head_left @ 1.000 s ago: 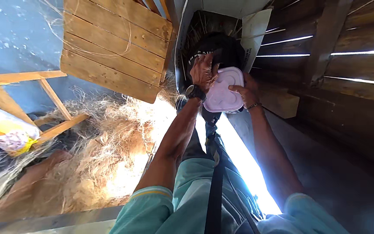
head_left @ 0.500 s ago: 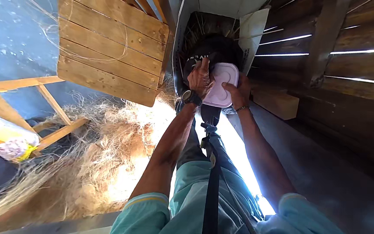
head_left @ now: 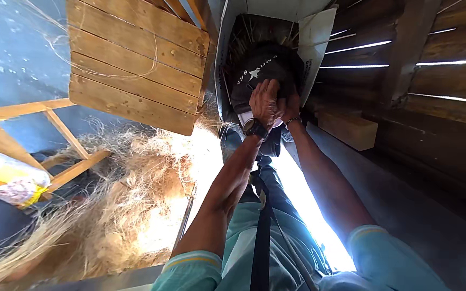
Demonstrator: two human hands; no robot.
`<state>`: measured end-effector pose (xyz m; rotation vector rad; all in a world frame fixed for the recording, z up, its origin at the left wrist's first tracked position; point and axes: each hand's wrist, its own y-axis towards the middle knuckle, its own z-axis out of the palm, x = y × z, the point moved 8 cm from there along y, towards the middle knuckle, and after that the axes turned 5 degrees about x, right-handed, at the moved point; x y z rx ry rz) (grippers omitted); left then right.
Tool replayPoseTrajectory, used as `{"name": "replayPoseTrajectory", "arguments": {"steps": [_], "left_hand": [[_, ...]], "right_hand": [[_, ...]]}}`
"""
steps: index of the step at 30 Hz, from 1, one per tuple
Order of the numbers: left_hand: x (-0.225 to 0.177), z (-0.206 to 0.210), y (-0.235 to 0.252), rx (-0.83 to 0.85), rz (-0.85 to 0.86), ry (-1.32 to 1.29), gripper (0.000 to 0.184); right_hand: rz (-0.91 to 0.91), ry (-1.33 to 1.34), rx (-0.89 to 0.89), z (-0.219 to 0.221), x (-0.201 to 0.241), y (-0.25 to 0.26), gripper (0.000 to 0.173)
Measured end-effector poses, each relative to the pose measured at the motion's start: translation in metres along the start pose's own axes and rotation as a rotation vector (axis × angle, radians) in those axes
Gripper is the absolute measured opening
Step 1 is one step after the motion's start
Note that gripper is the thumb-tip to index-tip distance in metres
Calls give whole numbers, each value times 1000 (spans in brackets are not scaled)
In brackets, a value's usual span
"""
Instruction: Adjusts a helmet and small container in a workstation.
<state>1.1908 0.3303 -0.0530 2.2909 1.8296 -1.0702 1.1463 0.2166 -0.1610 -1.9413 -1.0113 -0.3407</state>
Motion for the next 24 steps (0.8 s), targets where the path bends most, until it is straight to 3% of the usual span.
{"name": "replayPoseTrajectory", "arguments": {"steps": [1,2,6,9,13,18,20,23,24], "left_hand": [[15,19,0,-242,72,-169,20],[28,36,2,-303,68,-257,17],[51,54,-7,-287,-21,-318,16],[67,60,-18,-295,-21,-304,18],[88,62,-34,-333,-49,-253,18],[127,70,-52,-275,-284,-225,19],[144,81,-53,-314,-276,-316,15],[126,59,-50,-420,-139,-368,14],[103,27,-50,-327,-197,-312,18]], "right_hand": [[28,10,-28,1,-3,1,68],[49,7,-64,1,-5,0,70],[139,-49,-109,8,2,-6,74],[226,-127,-46,14,5,-8,77],[181,-108,-8,19,-2,-3,92],[76,49,-139,7,-2,6,72],[97,96,-177,2,0,8,72],[92,155,-222,-2,2,17,75],[92,179,-228,-3,2,20,75]]}}
